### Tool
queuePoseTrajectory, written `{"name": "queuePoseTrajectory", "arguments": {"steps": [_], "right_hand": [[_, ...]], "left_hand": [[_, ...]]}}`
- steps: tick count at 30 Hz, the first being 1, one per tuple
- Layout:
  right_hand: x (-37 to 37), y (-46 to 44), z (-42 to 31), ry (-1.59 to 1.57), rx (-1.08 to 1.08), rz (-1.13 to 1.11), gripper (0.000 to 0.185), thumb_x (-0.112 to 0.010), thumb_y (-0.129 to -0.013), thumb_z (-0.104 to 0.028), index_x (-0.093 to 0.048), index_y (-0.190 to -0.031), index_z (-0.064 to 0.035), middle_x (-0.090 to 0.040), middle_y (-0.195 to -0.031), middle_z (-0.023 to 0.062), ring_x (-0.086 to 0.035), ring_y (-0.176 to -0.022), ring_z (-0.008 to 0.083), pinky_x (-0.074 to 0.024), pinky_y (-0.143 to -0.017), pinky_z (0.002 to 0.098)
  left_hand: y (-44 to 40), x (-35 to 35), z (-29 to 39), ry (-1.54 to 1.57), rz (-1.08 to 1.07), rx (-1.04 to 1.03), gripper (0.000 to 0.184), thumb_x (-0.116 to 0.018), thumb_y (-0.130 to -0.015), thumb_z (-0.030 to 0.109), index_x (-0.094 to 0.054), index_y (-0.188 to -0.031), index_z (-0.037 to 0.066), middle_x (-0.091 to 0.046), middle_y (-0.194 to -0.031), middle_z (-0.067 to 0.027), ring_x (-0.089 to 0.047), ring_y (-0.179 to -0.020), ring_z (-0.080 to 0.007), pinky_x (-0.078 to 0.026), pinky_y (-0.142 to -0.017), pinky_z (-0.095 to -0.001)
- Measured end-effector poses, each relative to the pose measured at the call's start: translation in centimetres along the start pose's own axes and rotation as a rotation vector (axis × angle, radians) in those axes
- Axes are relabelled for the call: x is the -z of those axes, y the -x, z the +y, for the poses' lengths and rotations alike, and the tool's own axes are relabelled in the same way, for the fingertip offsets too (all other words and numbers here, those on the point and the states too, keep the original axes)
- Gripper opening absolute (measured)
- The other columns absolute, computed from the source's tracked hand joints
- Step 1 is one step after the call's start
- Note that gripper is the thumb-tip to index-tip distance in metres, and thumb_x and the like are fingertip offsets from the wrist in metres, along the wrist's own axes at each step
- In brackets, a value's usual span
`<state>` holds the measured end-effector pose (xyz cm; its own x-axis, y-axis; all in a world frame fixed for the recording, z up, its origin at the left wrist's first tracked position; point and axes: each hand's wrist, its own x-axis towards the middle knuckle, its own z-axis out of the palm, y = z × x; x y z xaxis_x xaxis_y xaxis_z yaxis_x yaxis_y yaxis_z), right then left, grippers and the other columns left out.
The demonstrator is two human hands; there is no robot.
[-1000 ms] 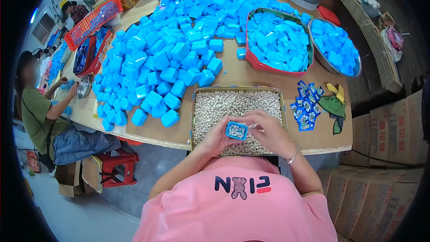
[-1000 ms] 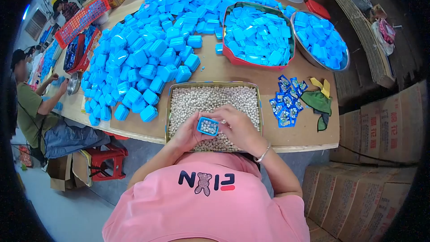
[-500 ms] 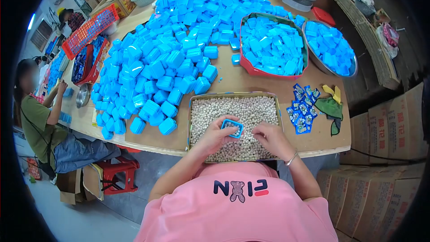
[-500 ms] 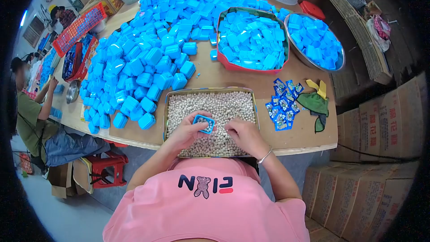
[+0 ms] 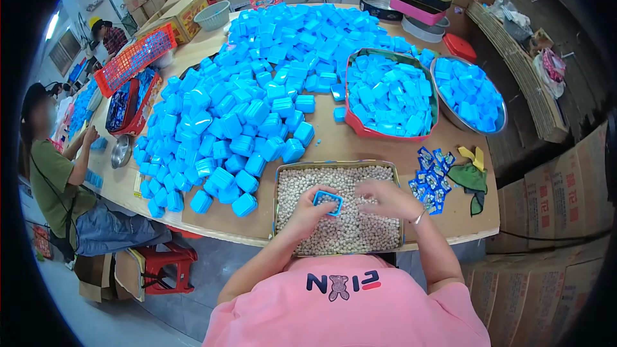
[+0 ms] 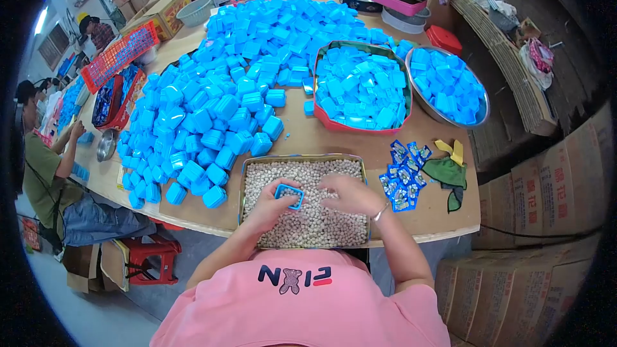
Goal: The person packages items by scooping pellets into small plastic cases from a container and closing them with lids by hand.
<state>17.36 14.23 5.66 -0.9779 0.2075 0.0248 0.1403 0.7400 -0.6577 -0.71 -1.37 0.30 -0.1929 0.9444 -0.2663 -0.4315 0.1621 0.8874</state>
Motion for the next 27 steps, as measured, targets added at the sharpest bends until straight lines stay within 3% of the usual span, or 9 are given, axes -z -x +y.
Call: {"name": "queuePoseTrajectory", "arguments": {"steps": [2,6,10,14,17,20,22,26,27], "right_hand": [[1.8,-2.6,-0.5,-0.117,-0.094,0.189,0.022,-0.066,-0.077,-0.014,-0.063,-0.095,-0.0027,-0.062,-0.096,0.0130,-0.063,-0.081,0.0309,-0.0505,-0.072,0.0368],[1.4,-12.7,4.4,0.587,-0.070,0.459,0.012,-0.056,-0.081,-0.008,-0.064,-0.088,-0.0044,-0.063,-0.080,0.0099,-0.062,-0.077,0.0266,-0.0491,-0.071,0.0390],[-1.0,-21.0,8.8,1.399,-0.027,0.257,0.021,-0.052,-0.085,-0.017,-0.070,-0.093,-0.0133,-0.068,-0.091,0.0064,-0.061,-0.096,0.0281,-0.0329,-0.097,0.0528],[-2.5,-23.5,10.5,1.164,-0.217,0.115,0.024,-0.049,-0.087,-0.019,-0.071,-0.093,-0.0122,-0.068,-0.100,0.0091,-0.060,-0.103,0.0296,-0.0269,-0.101,0.0567],[-3.1,-21.6,9.8,1.027,-0.283,0.005,0.022,-0.051,-0.085,-0.018,-0.070,-0.093,-0.0101,-0.065,-0.103,0.0108,-0.060,-0.099,0.0287,-0.0367,-0.095,0.0523],[-0.9,-16.5,4.5,0.998,-0.110,0.132,0.020,-0.058,-0.079,-0.016,-0.071,-0.094,-0.0119,-0.061,-0.109,0.0150,-0.055,-0.108,0.0288,-0.0472,-0.087,0.0414],[0.8,-13.2,3.9,0.840,0.032,0.077,0.018,-0.061,-0.074,-0.011,-0.065,-0.092,-0.0054,-0.058,-0.090,0.0115,-0.060,-0.091,0.0271,-0.0509,-0.072,0.0377],[1.3,-8.8,6.1,0.764,0.041,0.281,0.012,-0.064,-0.070,-0.010,-0.067,-0.082,-0.0078,-0.055,-0.087,0.0106,-0.057,-0.092,0.0284,-0.0506,-0.073,0.0387],[2.0,-7.7,5.4,0.528,0.036,0.386,0.010,-0.064,-0.072,-0.011,-0.066,-0.080,-0.0065,-0.055,-0.088,0.0111,-0.058,-0.092,0.0286,-0.0503,-0.073,0.0390]], "left_hand": [[0.0,-0.2,0.2,0.015,0.004,-0.003,0.026,-0.060,-0.084,0.002,-0.054,-0.109,0.003,-0.066,-0.097,-0.0132,-0.067,-0.087,-0.0209,-0.056,-0.067,-0.0300],[0.2,-0.6,1.1,0.028,0.007,0.000,0.024,-0.061,-0.086,0.009,-0.054,-0.108,0.004,-0.067,-0.092,-0.0121,-0.067,-0.083,-0.0183,-0.054,-0.063,-0.0280],[0.3,-0.7,1.3,0.021,-0.011,-0.010,0.024,-0.062,-0.086,0.010,-0.054,-0.108,0.004,-0.067,-0.092,-0.0113,-0.067,-0.085,-0.0189,-0.053,-0.064,-0.0284],[0.7,-0.5,1.6,0.041,0.016,-0.026,0.024,-0.062,-0.086,0.007,-0.053,-0.108,0.003,-0.065,-0.096,-0.0128,-0.067,-0.086,-0.0211,-0.056,-0.065,-0.0299],[0.9,-0.8,1.9,0.048,0.083,-0.030,0.025,-0.064,-0.085,0.009,-0.054,-0.108,0.003,-0.065,-0.093,-0.0103,-0.067,-0.086,-0.0190,-0.054,-0.065,-0.0289],[0.5,0.0,1.0,-0.010,-0.002,-0.033,0.025,-0.064,-0.085,0.008,-0.054,-0.107,0.003,-0.065,-0.093,-0.0099,-0.066,-0.084,-0.0174,-0.055,-0.066,-0.0286],[0.6,-1.1,1.5,0.073,-0.031,-0.027,0.024,-0.064,-0.085,0.008,-0.055,-0.107,0.003,-0.064,-0.091,-0.0079,-0.065,-0.081,-0.0154,-0.055,-0.066,-0.0286],[0.8,-0.7,1.5,0.013,-0.024,0.001,0.025,-0.063,-0.085,0.008,-0.054,-0.107,0.003,-0.065,-0.093,-0.0100,-0.066,-0.084,-0.0175,-0.056,-0.067,-0.0303],[0.8,-0.7,1.6,0.028,-0.030,0.008,0.025,-0.063,-0.085,0.008,-0.054,-0.108,0.003,-0.065,-0.094,-0.0110,-0.066,-0.085,-0.0184,-0.056,-0.067,-0.0306]]}}
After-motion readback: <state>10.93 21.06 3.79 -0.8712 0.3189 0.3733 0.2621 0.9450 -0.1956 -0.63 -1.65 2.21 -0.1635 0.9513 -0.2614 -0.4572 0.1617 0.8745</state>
